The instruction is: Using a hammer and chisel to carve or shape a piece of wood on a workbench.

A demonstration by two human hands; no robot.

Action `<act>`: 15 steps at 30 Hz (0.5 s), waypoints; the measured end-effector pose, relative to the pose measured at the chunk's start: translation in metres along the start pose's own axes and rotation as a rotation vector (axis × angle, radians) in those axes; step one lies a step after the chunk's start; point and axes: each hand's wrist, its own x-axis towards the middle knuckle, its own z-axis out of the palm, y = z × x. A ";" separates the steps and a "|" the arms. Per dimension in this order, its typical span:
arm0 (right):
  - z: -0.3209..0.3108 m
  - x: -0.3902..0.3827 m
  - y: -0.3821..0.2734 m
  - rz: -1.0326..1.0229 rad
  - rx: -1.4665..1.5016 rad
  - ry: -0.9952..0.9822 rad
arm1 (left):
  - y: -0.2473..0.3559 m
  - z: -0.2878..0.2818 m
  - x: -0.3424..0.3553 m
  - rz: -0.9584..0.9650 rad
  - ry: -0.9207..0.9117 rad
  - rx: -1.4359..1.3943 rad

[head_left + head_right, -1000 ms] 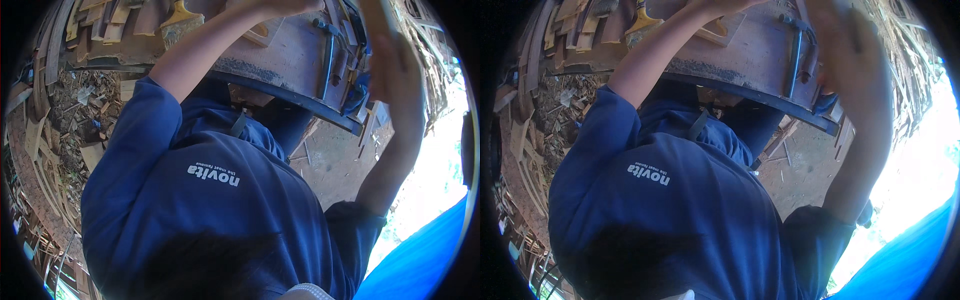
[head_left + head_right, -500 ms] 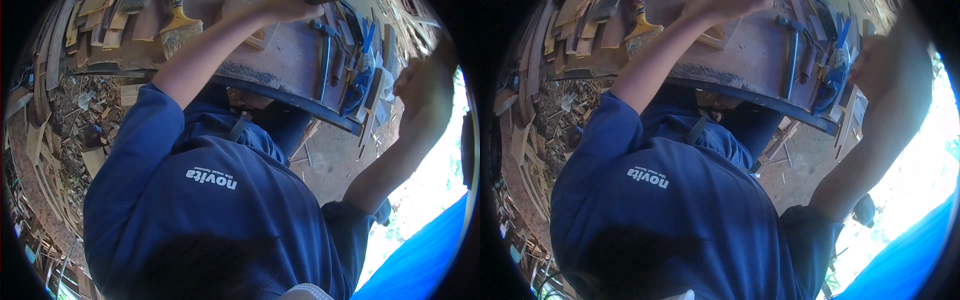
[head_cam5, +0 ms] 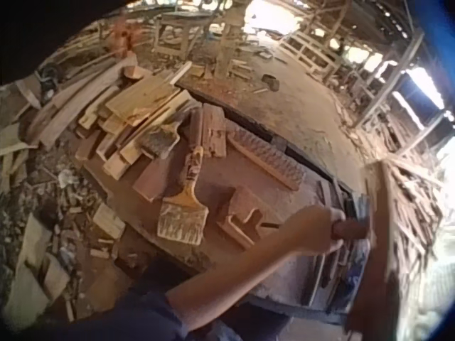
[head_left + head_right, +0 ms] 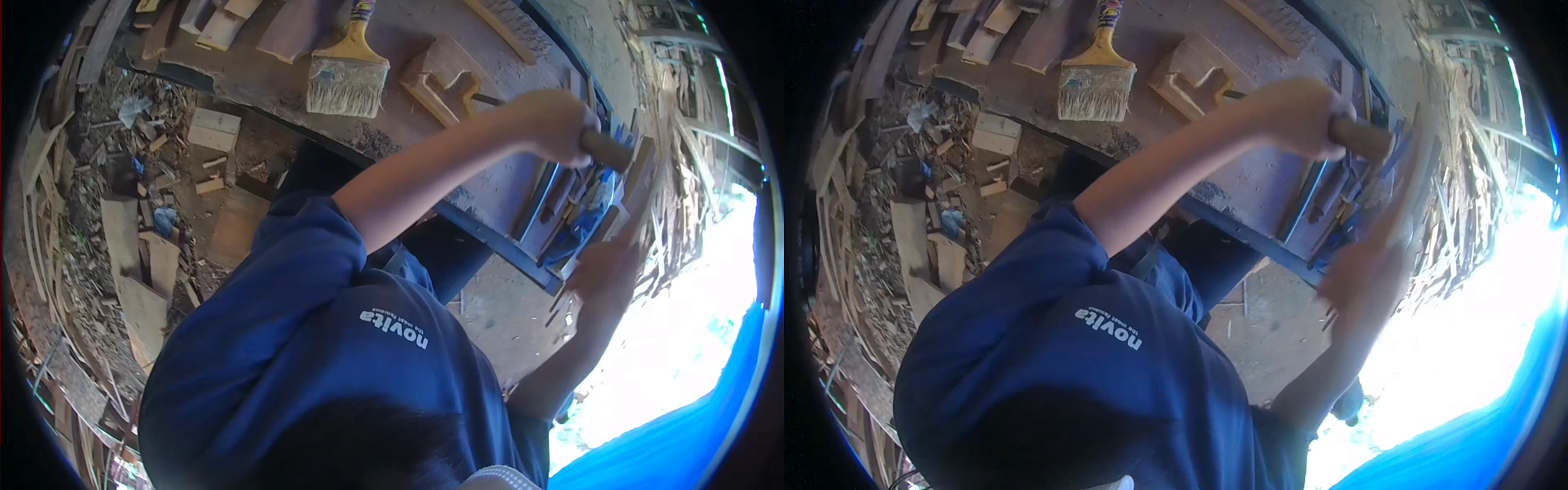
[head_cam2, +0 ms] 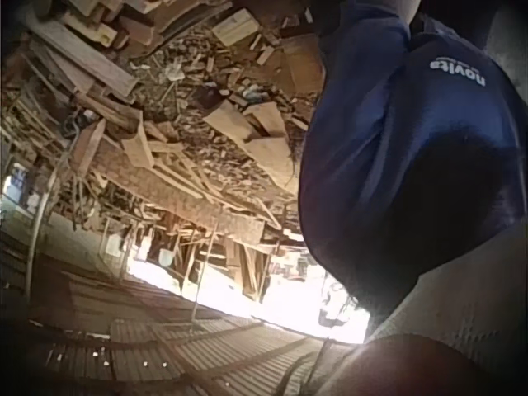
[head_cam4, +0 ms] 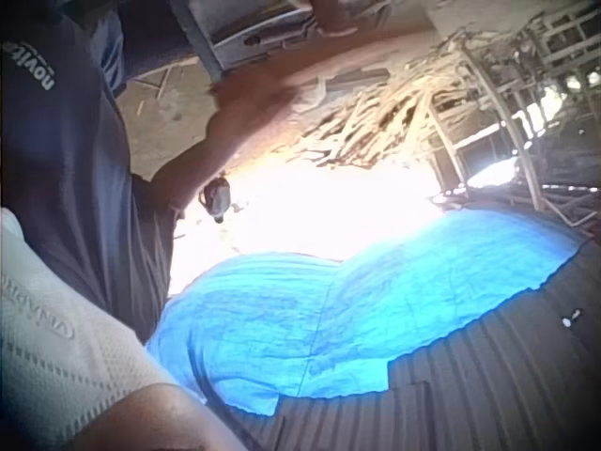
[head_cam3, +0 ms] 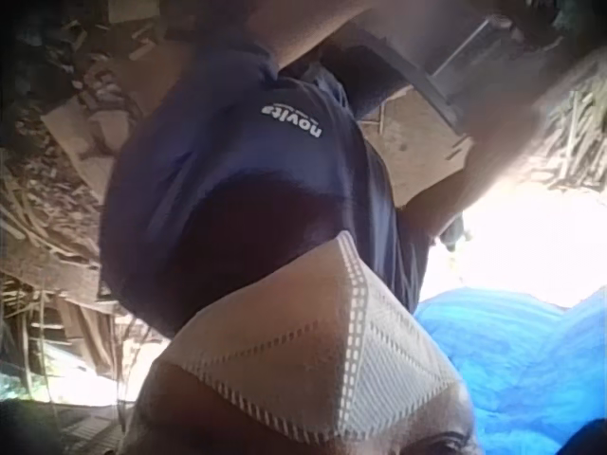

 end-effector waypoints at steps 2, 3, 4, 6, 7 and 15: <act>0.015 -0.013 -0.008 -0.181 -0.280 -0.264 | -0.011 0.010 -0.008 0.016 -0.072 0.193; 0.010 -0.011 -0.012 -0.238 -0.560 -0.072 | -0.008 0.009 -0.008 0.014 -0.062 0.176; 0.006 -0.008 -0.013 -0.293 -0.832 0.125 | -0.004 0.007 -0.009 0.017 -0.095 0.165; -0.012 -0.028 -0.032 -0.652 -0.362 -0.070 | -0.002 0.003 -0.007 0.018 -0.119 0.124; -0.026 -0.027 -0.019 -0.668 0.031 0.123 | -0.002 -0.001 -0.006 0.026 -0.106 0.090; -0.011 -0.019 0.021 -0.186 -0.350 -0.027 | -0.007 -0.017 -0.012 -0.014 -0.174 0.052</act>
